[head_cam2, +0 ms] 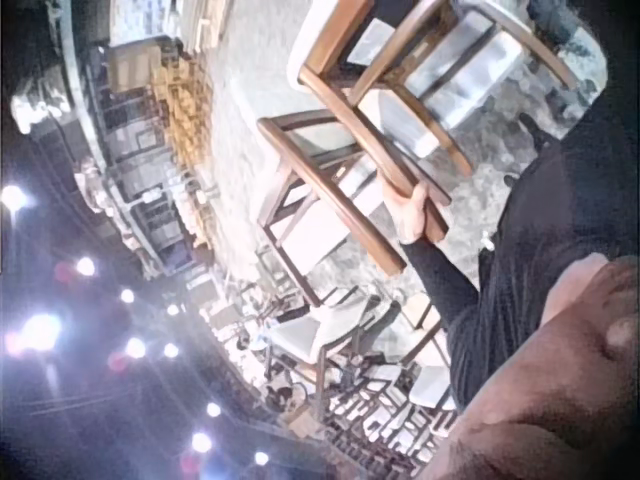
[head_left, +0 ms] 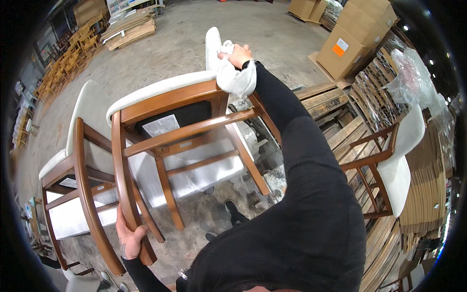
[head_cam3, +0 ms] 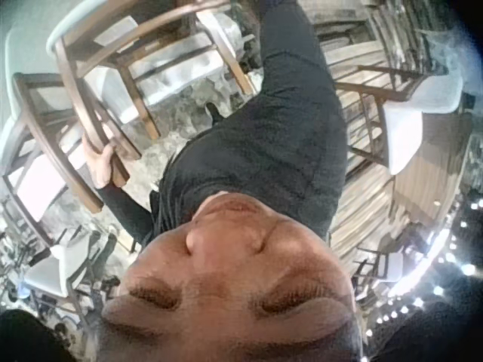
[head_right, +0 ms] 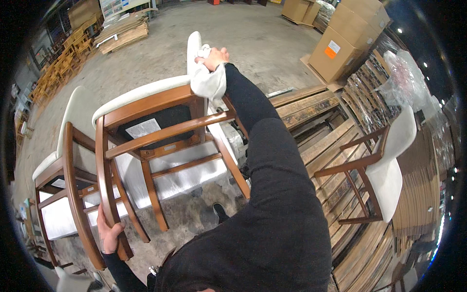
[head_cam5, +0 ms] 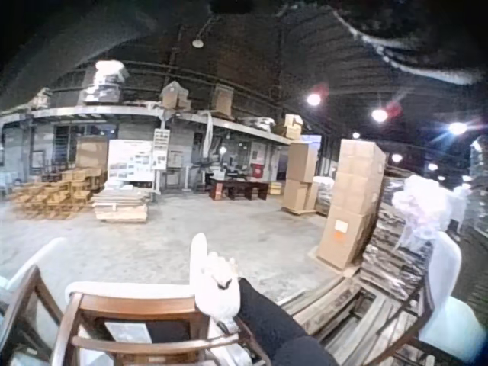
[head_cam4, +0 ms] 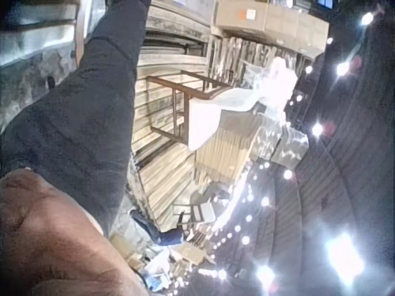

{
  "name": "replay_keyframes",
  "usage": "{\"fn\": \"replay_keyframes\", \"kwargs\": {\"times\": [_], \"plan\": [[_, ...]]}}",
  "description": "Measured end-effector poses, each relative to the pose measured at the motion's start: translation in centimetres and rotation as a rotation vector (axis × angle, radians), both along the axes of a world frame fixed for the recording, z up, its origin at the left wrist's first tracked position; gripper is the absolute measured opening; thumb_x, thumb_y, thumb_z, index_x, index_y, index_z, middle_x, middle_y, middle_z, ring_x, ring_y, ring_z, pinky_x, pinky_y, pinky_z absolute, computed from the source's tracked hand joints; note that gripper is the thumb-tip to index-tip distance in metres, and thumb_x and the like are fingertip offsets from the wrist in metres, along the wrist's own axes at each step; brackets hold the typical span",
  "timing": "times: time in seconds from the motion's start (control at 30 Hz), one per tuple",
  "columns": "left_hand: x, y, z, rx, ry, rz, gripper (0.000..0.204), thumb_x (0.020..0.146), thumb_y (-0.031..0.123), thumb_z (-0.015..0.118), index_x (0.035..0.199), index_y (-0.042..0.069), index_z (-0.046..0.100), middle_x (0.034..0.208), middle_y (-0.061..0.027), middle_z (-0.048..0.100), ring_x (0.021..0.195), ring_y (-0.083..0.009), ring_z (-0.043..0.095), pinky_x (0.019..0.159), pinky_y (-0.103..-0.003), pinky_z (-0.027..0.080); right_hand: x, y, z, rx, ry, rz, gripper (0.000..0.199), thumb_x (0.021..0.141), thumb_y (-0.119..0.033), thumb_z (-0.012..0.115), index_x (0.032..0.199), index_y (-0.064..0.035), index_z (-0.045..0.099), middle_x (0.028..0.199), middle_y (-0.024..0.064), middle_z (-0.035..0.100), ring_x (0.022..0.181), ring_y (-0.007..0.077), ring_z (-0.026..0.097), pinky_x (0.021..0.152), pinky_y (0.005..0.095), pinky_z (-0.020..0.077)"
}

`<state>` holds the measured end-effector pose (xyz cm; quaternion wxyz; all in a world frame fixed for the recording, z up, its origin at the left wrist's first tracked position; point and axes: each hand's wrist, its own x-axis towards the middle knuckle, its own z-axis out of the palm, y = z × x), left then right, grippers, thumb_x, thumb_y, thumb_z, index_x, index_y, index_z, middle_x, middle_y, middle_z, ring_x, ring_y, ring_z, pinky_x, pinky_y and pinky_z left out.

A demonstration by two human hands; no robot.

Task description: The person wipes the wooden frame of a dining chair with a white cloth, focusing on the legs and backrest. They rotate the chair to access different sides and continue wiping the frame before placing it on a wooden pallet.

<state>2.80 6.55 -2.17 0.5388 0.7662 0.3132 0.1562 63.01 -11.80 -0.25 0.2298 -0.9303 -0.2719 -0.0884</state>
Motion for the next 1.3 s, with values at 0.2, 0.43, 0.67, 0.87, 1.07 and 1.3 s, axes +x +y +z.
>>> {"fn": "replay_keyframes", "kwargs": {"times": [0.2, 0.43, 0.67, 0.87, 1.07, 1.3], "plan": [[0.7, -0.5, 1.0, -0.046, 0.032, -0.036, 0.087, 0.063, 0.004, 0.063, 0.146, -0.003, 0.038, 0.125, -0.011, 0.056, 0.113, -0.0214, 0.055, 0.099, -0.031, 0.042, -3.7, -1.8, 0.6, 0.183, 0.008, 0.111, 0.083, 0.082, -0.06, 0.069, 0.129, 0.0074, 0.056, 0.111, 0.0306, 0.064, 0.103, 0.0451, 0.063, 0.096, 0.0458, 0.0502], [-0.3, -0.5, -0.1, 0.149, 0.112, 0.009, 0.09, 0.069, 0.009, 0.066, 0.152, -0.004, 0.031, 0.139, -0.0176, 0.049, 0.127, -0.0273, 0.05, 0.108, -0.037, 0.04, -14.3, -10.2, 1.7, -0.298, -0.277, 0.39, 0.072, 0.078, -0.037, 0.081, 0.128, 0.0049, 0.05, 0.128, 0.0294, 0.05, 0.12, 0.0454, 0.053, 0.101, 0.0512, 0.0469], [-0.6, 0.0, -1.5, 0.095, 0.112, 0.009, 0.097, 0.067, 0.017, 0.068, 0.152, -0.005, 0.028, 0.144, -0.0232, 0.042, 0.133, -0.0332, 0.044, 0.112, -0.039, 0.035, -13.1, -3.8, 1.1, -0.566, -0.466, 0.257, 0.056, 0.062, -0.021, 0.088, 0.105, 0.0022, 0.059, 0.114, 0.0197, 0.062, 0.108, 0.0357, 0.062, 0.082, 0.0442, 0.0576], [-0.8, 0.0, -2.3, 0.11, 0.025, 0.004, 0.095, 0.064, 0.019, 0.069, 0.148, -0.007, 0.034, 0.137, -0.024, 0.048, 0.127, -0.0345, 0.048, 0.109, -0.04, 0.038, -11.2, -6.7, 4.7, -0.443, -0.072, 0.264, 0.053, 0.064, -0.023, 0.084, 0.112, -0.0053, 0.069, 0.109, 0.0202, 0.071, 0.103, 0.0355, 0.069, 0.089, 0.0434, 0.0563], [-0.5, -0.8, -1.9, 0.14, 0.018, 0.051, 0.092, 0.063, 0.016, 0.068, 0.145, -0.008, 0.037, 0.134, -0.0236, 0.051, 0.125, -0.0329, 0.05, 0.107, -0.039, 0.039, -12.7, -8.8, 1.9, -0.534, 0.218, -0.066, 0.111, 0.068, -0.042, 0.085, 0.144, 0.0147, 0.027, 0.128, 0.0348, 0.058, 0.119, 0.04, 0.061, 0.101, 0.04, 0.049], [-0.4, -0.8, -1.1, 0.113, 0.033, 0.034, 0.093, 0.063, 0.013, 0.068, 0.146, -0.009, 0.034, 0.134, -0.0226, 0.051, 0.125, -0.0306, 0.052, 0.108, -0.036, 0.039, -9.8, -5.5, 9.3, -0.987, 0.278, 0.379, 0.046, 0.073, -0.032, 0.079, 0.098, 0.0061, 0.072, 0.101, 0.0242, 0.073, 0.098, 0.0324, 0.072, 0.085, 0.0394, 0.0566]]}}
